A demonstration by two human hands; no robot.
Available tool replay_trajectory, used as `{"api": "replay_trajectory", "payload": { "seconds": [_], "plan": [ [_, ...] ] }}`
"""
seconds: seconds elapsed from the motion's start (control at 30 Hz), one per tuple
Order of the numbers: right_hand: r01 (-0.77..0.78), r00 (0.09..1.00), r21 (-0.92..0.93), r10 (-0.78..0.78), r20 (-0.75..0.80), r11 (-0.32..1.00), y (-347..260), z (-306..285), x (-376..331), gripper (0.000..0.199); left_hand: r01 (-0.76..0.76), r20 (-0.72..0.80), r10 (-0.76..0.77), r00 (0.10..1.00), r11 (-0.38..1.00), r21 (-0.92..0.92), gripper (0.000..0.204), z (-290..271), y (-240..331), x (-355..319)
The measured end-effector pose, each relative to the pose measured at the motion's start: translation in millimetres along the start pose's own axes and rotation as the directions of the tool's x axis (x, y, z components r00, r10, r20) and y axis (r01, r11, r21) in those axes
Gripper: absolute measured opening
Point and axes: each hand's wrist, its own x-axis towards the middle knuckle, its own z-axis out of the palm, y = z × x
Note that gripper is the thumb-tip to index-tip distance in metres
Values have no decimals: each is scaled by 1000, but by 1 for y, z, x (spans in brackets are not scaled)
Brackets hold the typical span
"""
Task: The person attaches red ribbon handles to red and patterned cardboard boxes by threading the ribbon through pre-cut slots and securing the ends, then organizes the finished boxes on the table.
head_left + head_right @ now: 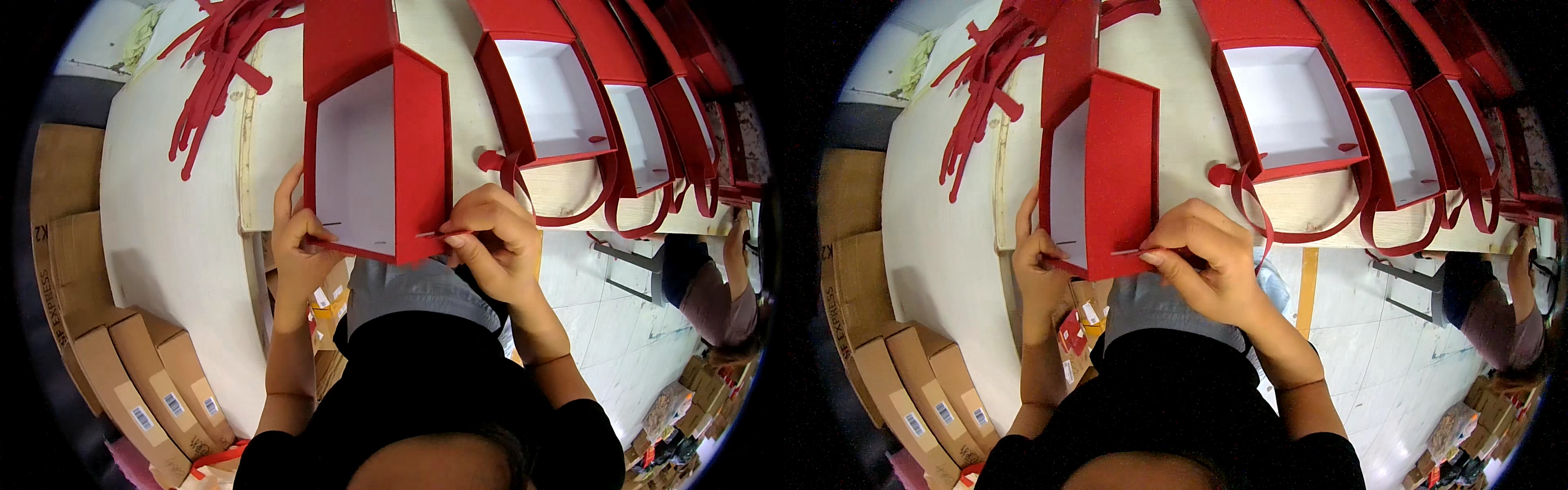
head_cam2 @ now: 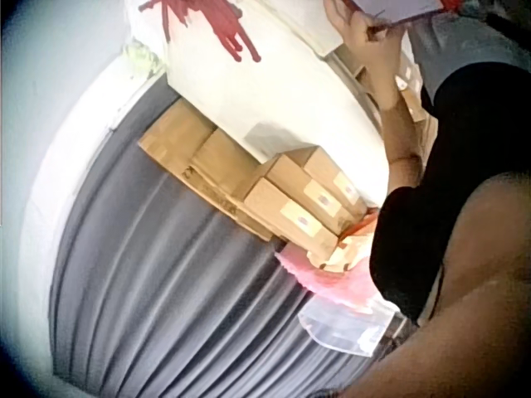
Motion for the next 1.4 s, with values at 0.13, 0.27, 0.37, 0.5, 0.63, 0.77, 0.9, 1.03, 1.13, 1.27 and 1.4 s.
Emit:
{"api": "replay_trajectory", "payload": {
  "seconds": [0.13,0.27,0.37,0.5,0.63,0.77,0.9,1.03,1.13,1.27,1.4],
  "plan": [
    [268,963,-332,-258,74,904,-2,-11,3,14,37,-3,-37,999,998,-42,39,4,6,-1],
    [322,944,-453,-320,84,831,-9,-10,5,16,38,-7,-39,999,997,-70,42,3,4,-2],
    [297,954,-384,-286,85,874,-6,-12,7,16,-10,1,11,1000,993,-114,42,5,2,1],
    [356,934,-506,-292,203,786,-10,-19,12,17,37,13,-35,999,989,-140,42,4,4,-1],
    [520,854,-585,-398,336,622,-9,-24,15,23,27,17,-25,1000,988,-154,42,6,7,2],
    [501,852,-668,-180,491,551,-25,-33,17,21,-7,35,11,999,994,-107,43,5,6,0],
    [432,842,-577,-80,534,693,-25,-44,27,16,56,60,-49,997,991,-125,43,4,14,4],
    [293,933,-385,-175,313,875,-15,-38,17,14,55,41,-48,998,983,-173,42,5,9,3],
    [346,925,-445,-223,306,826,-6,-41,13,14,62,47,-55,997,986,-156,42,6,11,5],
    [394,908,-567,-208,365,724,-8,-43,11,16,94,71,-85,994,986,-141,41,7,18,6],
    [400,895,-628,-138,424,667,-6,-47,9,13,88,99,-90,991,996,22,40,8,28,8]
  ]
}}
